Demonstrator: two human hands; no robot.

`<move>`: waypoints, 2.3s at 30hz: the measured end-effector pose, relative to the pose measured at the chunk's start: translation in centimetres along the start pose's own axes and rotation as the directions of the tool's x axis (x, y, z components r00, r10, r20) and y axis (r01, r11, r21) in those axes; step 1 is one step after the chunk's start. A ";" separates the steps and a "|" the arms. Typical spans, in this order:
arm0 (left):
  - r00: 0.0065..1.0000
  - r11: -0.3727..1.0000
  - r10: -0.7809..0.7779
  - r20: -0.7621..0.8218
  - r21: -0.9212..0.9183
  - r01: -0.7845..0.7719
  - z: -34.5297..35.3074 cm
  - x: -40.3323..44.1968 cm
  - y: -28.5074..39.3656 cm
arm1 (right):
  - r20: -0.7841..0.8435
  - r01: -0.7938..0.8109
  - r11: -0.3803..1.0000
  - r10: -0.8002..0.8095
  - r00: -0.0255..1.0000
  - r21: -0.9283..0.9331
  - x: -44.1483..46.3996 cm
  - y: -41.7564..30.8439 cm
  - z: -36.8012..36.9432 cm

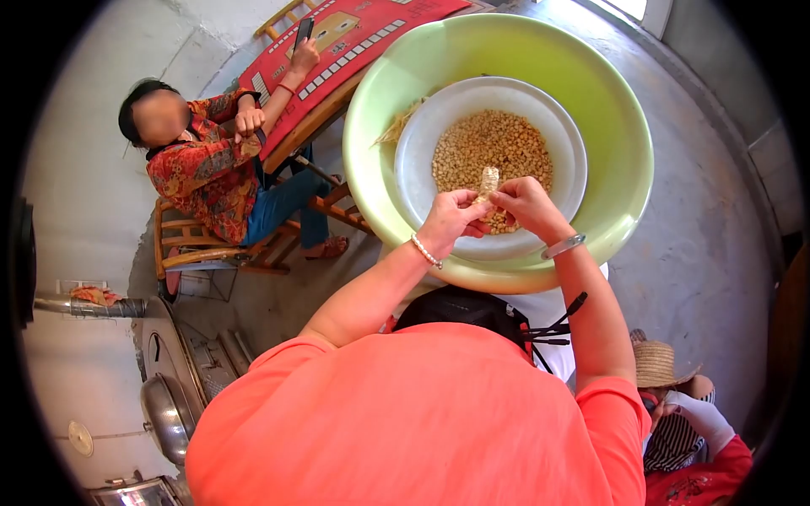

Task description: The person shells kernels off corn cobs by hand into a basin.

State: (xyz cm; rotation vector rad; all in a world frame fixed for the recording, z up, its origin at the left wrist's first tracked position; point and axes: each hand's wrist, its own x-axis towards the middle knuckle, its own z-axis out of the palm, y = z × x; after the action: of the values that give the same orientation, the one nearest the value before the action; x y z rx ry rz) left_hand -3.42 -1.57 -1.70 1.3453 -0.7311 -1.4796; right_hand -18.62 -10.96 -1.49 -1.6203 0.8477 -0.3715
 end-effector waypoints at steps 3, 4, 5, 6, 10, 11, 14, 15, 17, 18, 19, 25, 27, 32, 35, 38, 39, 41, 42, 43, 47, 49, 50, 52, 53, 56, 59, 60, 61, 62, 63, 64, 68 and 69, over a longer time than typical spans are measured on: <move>0.999 0.996 -0.032 0.008 -0.084 0.033 -0.2 0.0 0.2 | -0.017 0.017 1.000 -0.017 1.000 0.000 0.3 0.5 0.1; 0.999 0.995 -0.032 0.009 -0.092 0.033 -0.2 0.0 0.3 | -0.027 0.024 1.000 -0.023 0.999 0.009 0.1 0.2 0.1; 0.999 0.994 -0.033 0.011 -0.100 0.034 -0.2 -0.1 0.6 | -0.037 0.030 0.999 -0.029 0.999 0.017 0.0 -0.1 0.2; 0.999 0.993 -0.033 0.013 -0.109 0.035 -0.2 -0.1 0.7 | -0.044 0.021 1.000 -0.020 0.999 0.023 0.0 -0.3 0.2; 0.999 0.984 -0.049 0.014 -0.168 0.051 0.0 -0.2 0.7 | -0.100 0.037 0.998 -0.032 0.994 0.050 -0.3 -0.4 0.2; 0.999 0.981 -0.047 0.009 -0.186 0.048 -0.1 0.0 0.4 | -0.104 0.042 0.998 -0.037 0.994 0.050 -0.1 0.0 0.2; 0.999 0.978 -0.040 -0.013 -0.206 0.037 -0.2 0.3 0.3 | -0.177 0.063 0.998 -0.065 0.982 -0.014 0.1 0.5 0.3; 0.999 0.979 -0.040 -0.018 -0.200 0.036 -0.3 0.4 0.2 | -0.171 0.066 0.998 -0.061 0.983 0.023 0.0 0.5 0.2; 0.999 0.985 -0.038 0.000 -0.167 0.038 -0.4 0.5 0.4 | -0.150 0.080 0.993 -0.065 0.987 0.092 0.1 0.7 0.3; 0.999 0.988 -0.038 0.005 -0.150 0.038 -0.4 0.4 0.5 | -0.134 0.079 0.991 -0.064 0.989 0.110 -0.1 0.3 0.2; 1.000 0.989 -0.030 0.006 -0.148 0.031 -0.3 0.4 0.6 | -0.126 0.096 0.990 -0.082 0.989 0.105 -0.1 0.4 0.2; 1.000 0.993 -0.014 -0.003 -0.121 0.014 -0.3 0.2 0.1 | -0.099 0.047 0.999 -0.045 0.994 0.023 -0.5 -0.6 0.2; 1.000 0.992 -0.012 0.003 -0.128 0.013 -0.4 0.4 0.2 | -0.088 0.016 0.997 -0.009 0.996 0.073 -0.3 -0.7 0.2; 1.000 0.989 -0.029 0.013 -0.146 0.030 -0.3 0.3 0.2 | -0.059 -0.020 0.991 0.028 0.998 0.130 -0.5 -0.8 0.1; 0.999 0.986 -0.035 0.007 -0.162 0.035 -0.1 0.2 0.2 | -0.056 -0.011 0.995 0.017 0.998 0.094 -0.3 -0.3 -0.1; 0.999 0.987 -0.040 -0.003 -0.156 0.039 -0.3 0.5 0.0 | -0.076 -0.004 0.999 0.008 0.997 0.048 -0.2 -0.3 0.1; 0.999 0.987 -0.045 -0.005 -0.152 0.043 -0.2 0.6 -0.1 | -0.085 -0.004 1.000 0.006 0.996 0.031 -0.2 -0.4 0.2; 0.998 0.990 -0.057 0.002 -0.131 0.057 -0.2 0.7 -0.1 | -0.093 0.005 1.000 -0.006 0.996 -0.017 -0.2 -0.4 0.1; 0.998 0.990 -0.066 0.002 -0.122 0.066 -0.2 0.6 -0.2 | -0.093 0.007 0.999 -0.011 0.996 -0.040 -0.2 -0.4 0.2; 0.998 0.992 -0.061 -0.002 -0.114 0.060 -0.2 0.6 -0.2 | -0.095 0.009 0.999 -0.014 0.995 -0.045 -0.2 -0.4 0.3; 0.999 0.994 -0.053 -0.011 -0.097 0.052 0.1 0.8 -0.2 | -0.116 0.032 0.997 -0.041 0.992 -0.072 -0.1 -0.2 0.3; 0.998 0.993 -0.059 -0.012 -0.103 0.058 0.2 0.9 -0.2 | -0.126 0.049 0.996 -0.058 0.990 -0.080 0.1 0.2 0.4; 0.998 0.992 -0.062 -0.010 -0.110 0.060 0.2 0.9 -0.2 | -0.129 0.056 0.995 -0.067 0.989 -0.082 0.3 0.5 0.4; 0.998 0.988 -0.069 -0.003 -0.137 0.068 0.1 0.8 -0.1 | -0.137 0.065 0.995 -0.075 0.988 -0.075 0.4 0.6 0.4; 0.997 0.985 -0.074 0.003 -0.156 0.074 0.0 0.7 0.0 | -0.142 0.065 0.996 -0.074 0.987 -0.067 0.5 0.6 0.4; 0.996 0.979 -0.083 0.014 -0.187 0.085 -0.1 0.6 0.1 | -0.123 0.084 0.995 -0.089 0.988 -0.045 0.6 1.1 0.4; 0.996 0.968 -0.080 0.036 -0.237 0.086 -0.3 0.6 0.4 | -0.139 0.029 0.999 -0.024 0.990 0.032 0.2 0.1 0.3; 0.995 0.961 -0.095 0.032 -0.259 0.100 -0.2 0.6 0.6 | -0.159 0.054 0.998 -0.049 0.986 0.025 0.3 0.7 0.3; 0.995 0.959 -0.099 0.019 -0.263 0.101 -0.3 0.8 0.4 | -0.173 0.112 0.993 -0.103 0.980 0.044 0.5 0.9 0.4; 0.995 0.959 -0.101 0.001 -0.268 0.097 -0.5 1.0 0.2 | -0.172 0.082 0.996 -0.073 0.982 0.047 0.2 0.8 0.2; 0.994 0.955 -0.107 0.006 -0.278 0.104 -0.3 0.7 0.5 | -0.177 0.058 0.997 -0.048 0.983 0.052 0.0 0.6 0.1; 0.994 0.955 -0.108 0.002 -0.278 0.104 -0.2 0.7 0.5 | -0.178 0.037 0.998 -0.025 0.984 0.059 -0.1 0.3 0.1; 0.995 0.957 -0.101 -0.021 -0.274 0.092 -0.4 0.7 0.5 | -0.131 0.019 0.990 -0.001 0.991 0.137 -0.4 -0.3 0.2; 0.995 0.957 -0.102 -0.016 -0.273 0.094 -0.5 0.7 0.5 | -0.113 0.046 0.993 -0.034 0.993 0.107 -0.4 -0.2 0.2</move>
State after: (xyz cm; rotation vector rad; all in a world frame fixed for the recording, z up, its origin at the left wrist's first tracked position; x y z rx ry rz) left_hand -2.72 -2.27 -1.64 1.2031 -0.4276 -1.5715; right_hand -18.70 -10.57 -1.29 -1.5281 0.8643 -0.5318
